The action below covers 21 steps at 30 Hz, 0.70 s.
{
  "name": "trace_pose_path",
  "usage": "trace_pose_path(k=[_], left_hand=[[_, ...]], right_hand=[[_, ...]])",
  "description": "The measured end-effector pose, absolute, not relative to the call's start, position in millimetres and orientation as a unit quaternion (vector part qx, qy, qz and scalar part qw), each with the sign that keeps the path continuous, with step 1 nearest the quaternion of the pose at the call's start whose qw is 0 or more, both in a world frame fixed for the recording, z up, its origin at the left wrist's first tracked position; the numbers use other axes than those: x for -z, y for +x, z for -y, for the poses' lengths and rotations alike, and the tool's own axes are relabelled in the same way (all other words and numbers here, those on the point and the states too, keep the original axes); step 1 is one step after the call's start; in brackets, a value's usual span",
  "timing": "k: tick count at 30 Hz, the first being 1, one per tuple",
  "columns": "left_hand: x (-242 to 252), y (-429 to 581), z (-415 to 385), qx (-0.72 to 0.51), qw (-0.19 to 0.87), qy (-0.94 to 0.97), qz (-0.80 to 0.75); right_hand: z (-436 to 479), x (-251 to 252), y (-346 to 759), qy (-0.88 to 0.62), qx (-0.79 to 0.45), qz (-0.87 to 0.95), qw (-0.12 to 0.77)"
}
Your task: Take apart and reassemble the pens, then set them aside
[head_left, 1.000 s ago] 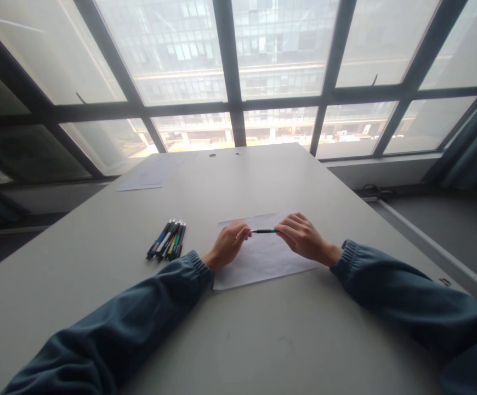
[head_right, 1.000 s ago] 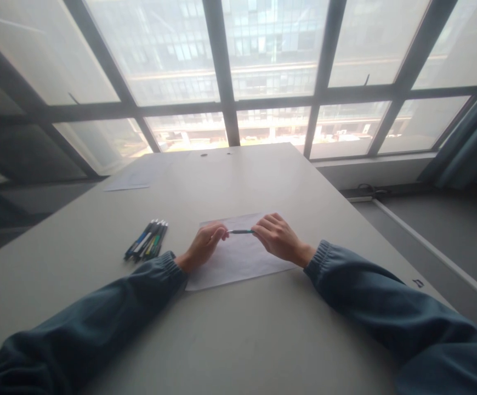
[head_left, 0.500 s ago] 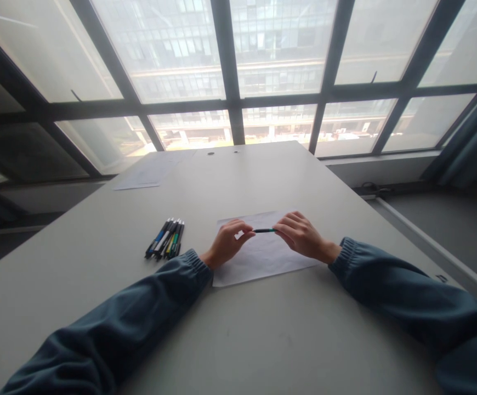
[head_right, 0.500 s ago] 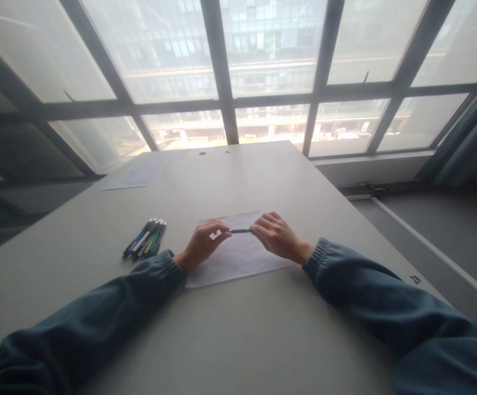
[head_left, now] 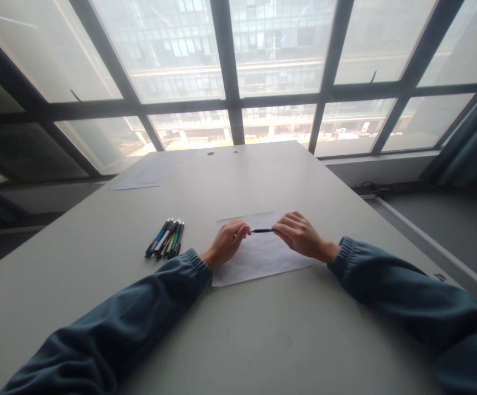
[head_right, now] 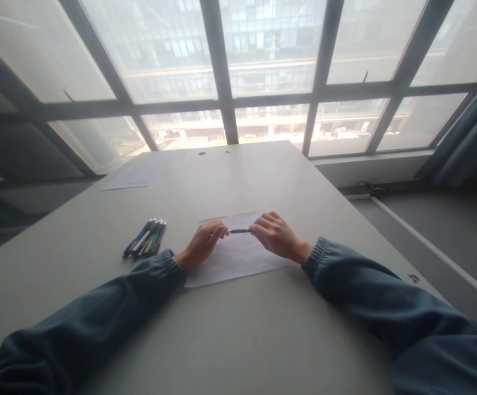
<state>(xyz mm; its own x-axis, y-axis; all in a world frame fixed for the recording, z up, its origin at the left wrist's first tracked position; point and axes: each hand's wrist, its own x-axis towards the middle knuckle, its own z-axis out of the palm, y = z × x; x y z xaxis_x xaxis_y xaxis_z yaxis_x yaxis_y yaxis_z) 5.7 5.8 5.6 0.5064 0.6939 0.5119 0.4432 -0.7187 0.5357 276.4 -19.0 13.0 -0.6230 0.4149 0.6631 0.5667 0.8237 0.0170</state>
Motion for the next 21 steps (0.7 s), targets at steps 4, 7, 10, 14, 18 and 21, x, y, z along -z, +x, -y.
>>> trace_pose_path(k=[4, 7, 10, 14, 18, 21], left_hand=[[-6.8, 7.3, -5.0, -0.357, 0.172, 0.853, -0.339], [-8.6, 8.8, -3.6, -0.359, 0.166, 0.855, -0.334], [-9.9, 9.3, -3.1, -0.363, 0.157, 0.858, -0.327], [-9.3, 9.2, -3.6, -0.371, 0.143, 0.859, -0.322], [-8.4, 9.6, -3.2, -0.388, 0.132, 0.857, -0.313], [-8.6, 9.8, -2.5, -0.391, 0.135, 0.857, -0.308]], right_hand=[[18.7, -11.8, 277.1, -0.272, 0.113, 0.897, 0.330], [18.6, -11.8, 277.4, -0.267, 0.111, 0.898, 0.331], [18.2, -11.6, 277.8, -0.269, 0.109, 0.898, 0.331], [18.2, -11.5, 278.4, -0.273, 0.112, 0.897, 0.328], [18.7, -12.3, 277.9, -0.270, 0.115, 0.897, 0.330], [18.9, -12.8, 277.2, -0.267, 0.115, 0.898, 0.330]])
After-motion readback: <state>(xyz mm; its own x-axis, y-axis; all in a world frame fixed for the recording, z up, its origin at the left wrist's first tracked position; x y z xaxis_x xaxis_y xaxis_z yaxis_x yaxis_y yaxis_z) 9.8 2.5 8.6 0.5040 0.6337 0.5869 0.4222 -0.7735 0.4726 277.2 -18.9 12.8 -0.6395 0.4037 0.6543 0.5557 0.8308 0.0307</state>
